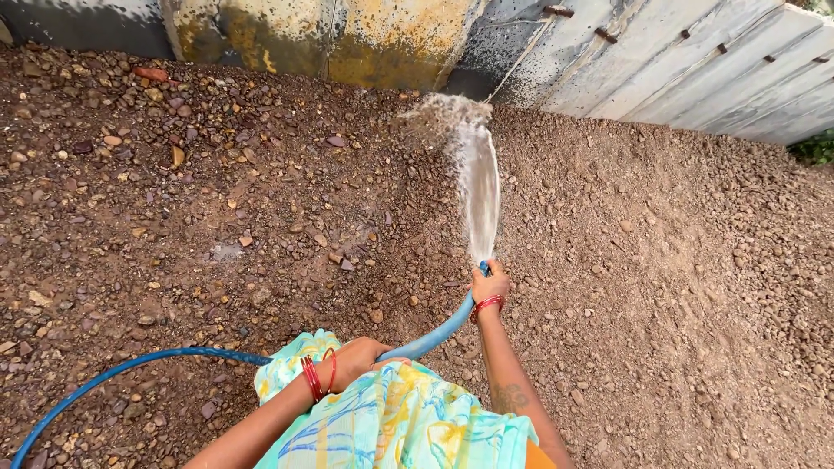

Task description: Watering the dry, rocky ground with a hose.

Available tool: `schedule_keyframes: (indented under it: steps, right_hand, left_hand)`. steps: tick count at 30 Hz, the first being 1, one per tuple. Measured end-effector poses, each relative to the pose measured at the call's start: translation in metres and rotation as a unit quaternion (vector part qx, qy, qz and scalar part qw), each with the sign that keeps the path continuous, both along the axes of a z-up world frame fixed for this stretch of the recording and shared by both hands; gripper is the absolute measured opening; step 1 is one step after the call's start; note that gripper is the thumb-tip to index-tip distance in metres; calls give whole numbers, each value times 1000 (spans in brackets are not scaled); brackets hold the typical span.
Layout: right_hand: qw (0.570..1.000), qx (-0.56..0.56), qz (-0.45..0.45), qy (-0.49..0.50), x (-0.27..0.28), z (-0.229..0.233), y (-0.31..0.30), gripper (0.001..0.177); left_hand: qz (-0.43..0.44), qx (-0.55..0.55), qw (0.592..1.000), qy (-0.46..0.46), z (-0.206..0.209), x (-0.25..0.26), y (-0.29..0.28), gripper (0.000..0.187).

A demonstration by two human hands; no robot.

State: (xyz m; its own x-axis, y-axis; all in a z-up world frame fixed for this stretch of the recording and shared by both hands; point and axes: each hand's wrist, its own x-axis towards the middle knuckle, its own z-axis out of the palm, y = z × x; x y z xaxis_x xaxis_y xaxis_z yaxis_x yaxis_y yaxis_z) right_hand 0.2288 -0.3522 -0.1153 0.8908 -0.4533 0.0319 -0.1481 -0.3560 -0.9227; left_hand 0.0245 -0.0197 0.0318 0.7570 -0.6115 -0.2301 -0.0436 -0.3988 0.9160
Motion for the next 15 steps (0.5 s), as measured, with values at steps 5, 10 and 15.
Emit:
schedule_keyframes:
  steps: [5, 10, 15]
  right_hand:
    - [999, 32, 10, 26, -1, -11, 5, 47]
    - [996, 22, 32, 81, -3, -22, 8, 47]
    - [992, 36, 54, 106, 3, -46, 13, 46]
  left_hand:
    - [7, -9, 1000, 11, -1, 0, -1, 61]
    - [14, -7, 1000, 17, -2, -2, 0, 63]
    - [25, 22, 999, 16, -5, -5, 3, 69]
